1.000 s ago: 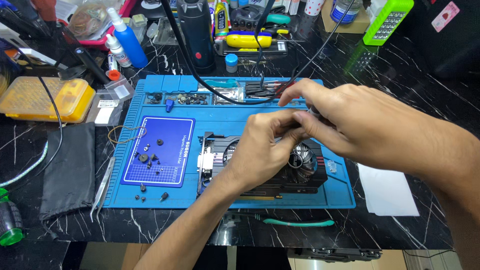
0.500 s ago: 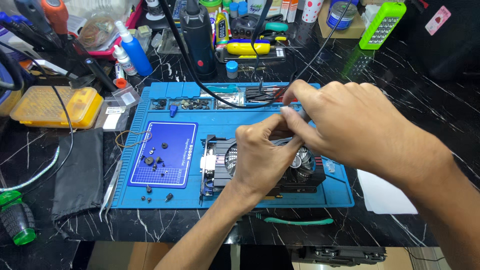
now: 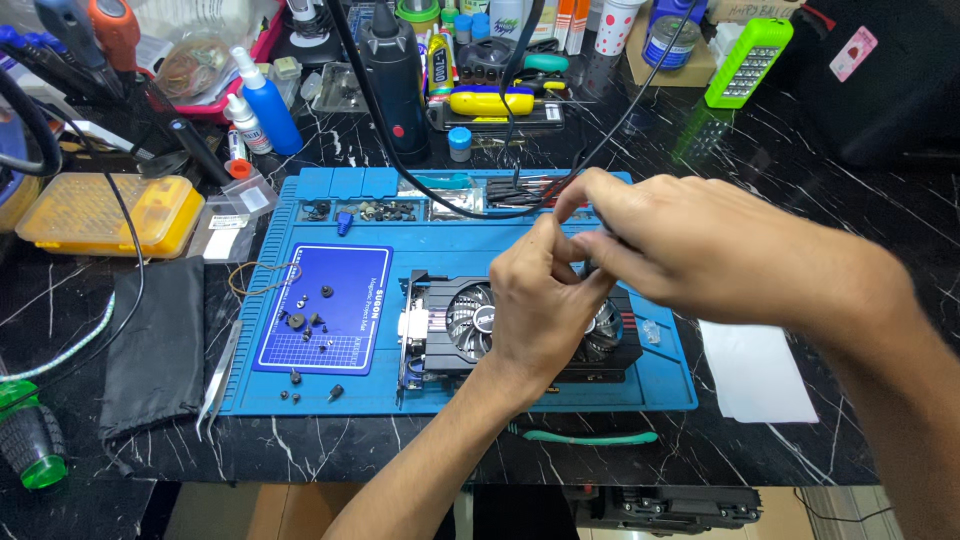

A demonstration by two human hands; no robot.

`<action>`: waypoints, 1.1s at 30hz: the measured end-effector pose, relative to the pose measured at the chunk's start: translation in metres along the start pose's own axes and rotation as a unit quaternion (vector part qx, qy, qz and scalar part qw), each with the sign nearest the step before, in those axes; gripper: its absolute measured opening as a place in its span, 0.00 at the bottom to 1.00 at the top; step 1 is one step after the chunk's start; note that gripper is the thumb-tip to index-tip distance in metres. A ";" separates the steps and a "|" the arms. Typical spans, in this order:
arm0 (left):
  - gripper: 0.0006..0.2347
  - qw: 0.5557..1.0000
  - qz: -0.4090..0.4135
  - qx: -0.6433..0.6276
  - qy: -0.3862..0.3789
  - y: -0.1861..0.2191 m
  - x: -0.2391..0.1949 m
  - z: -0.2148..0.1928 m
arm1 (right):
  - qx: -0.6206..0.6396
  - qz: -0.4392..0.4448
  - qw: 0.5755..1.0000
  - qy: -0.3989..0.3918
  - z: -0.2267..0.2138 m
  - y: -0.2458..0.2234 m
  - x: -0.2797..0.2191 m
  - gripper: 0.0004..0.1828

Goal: The person uses a soldering iron to apply heat to the center of a graphics card fan, then uses tweezers to remove a small plastic cap. They repeat the process on the second fan, applying heat and removing the cap. Finally, they use a toothbrush to clean the fan blades.

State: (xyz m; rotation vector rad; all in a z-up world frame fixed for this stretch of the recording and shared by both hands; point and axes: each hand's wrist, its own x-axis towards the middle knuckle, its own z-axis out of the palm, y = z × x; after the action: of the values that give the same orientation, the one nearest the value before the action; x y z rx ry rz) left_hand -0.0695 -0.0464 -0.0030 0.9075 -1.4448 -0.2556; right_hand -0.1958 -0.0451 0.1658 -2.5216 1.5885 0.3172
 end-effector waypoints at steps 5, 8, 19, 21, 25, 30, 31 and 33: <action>0.10 0.971 -0.045 -0.126 -0.200 0.004 0.007 -0.017 | 0.085 0.020 0.995 -0.043 -0.007 0.017 0.000 0.26; 0.12 0.941 -0.068 -0.178 -0.279 -0.008 0.012 -0.022 | 0.108 0.004 0.993 -0.036 -0.004 0.031 0.000 0.30; 0.07 0.978 0.033 -0.083 -0.188 -0.002 0.012 -0.027 | 0.041 0.021 0.999 0.020 0.007 0.015 -0.011 0.33; 0.04 0.988 0.068 0.004 -0.141 0.007 0.007 -0.026 | -0.004 0.059 0.996 0.062 0.007 0.006 -0.011 0.26; 0.07 0.992 0.074 0.032 -0.101 0.017 0.000 -0.022 | -0.038 0.050 0.992 0.108 0.022 0.012 -0.003 0.27; 0.16 0.996 0.055 0.070 0.005 0.014 -0.012 -0.002 | -0.137 0.026 0.968 0.210 0.044 0.017 0.008 0.31; 0.16 0.996 0.055 0.069 0.004 0.014 -0.011 0.001 | -0.137 0.028 0.968 0.210 0.042 0.016 0.007 0.31; 0.22 0.995 0.041 0.074 0.044 0.013 -0.009 0.004 | -0.065 0.005 0.982 0.179 0.036 0.010 0.008 0.21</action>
State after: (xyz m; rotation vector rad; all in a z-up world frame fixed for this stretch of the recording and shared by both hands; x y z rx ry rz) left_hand -0.0799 -0.0333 -0.0018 0.9657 -1.4285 -0.0471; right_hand -0.2056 -0.0480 0.1290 -2.7957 1.7512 -0.0408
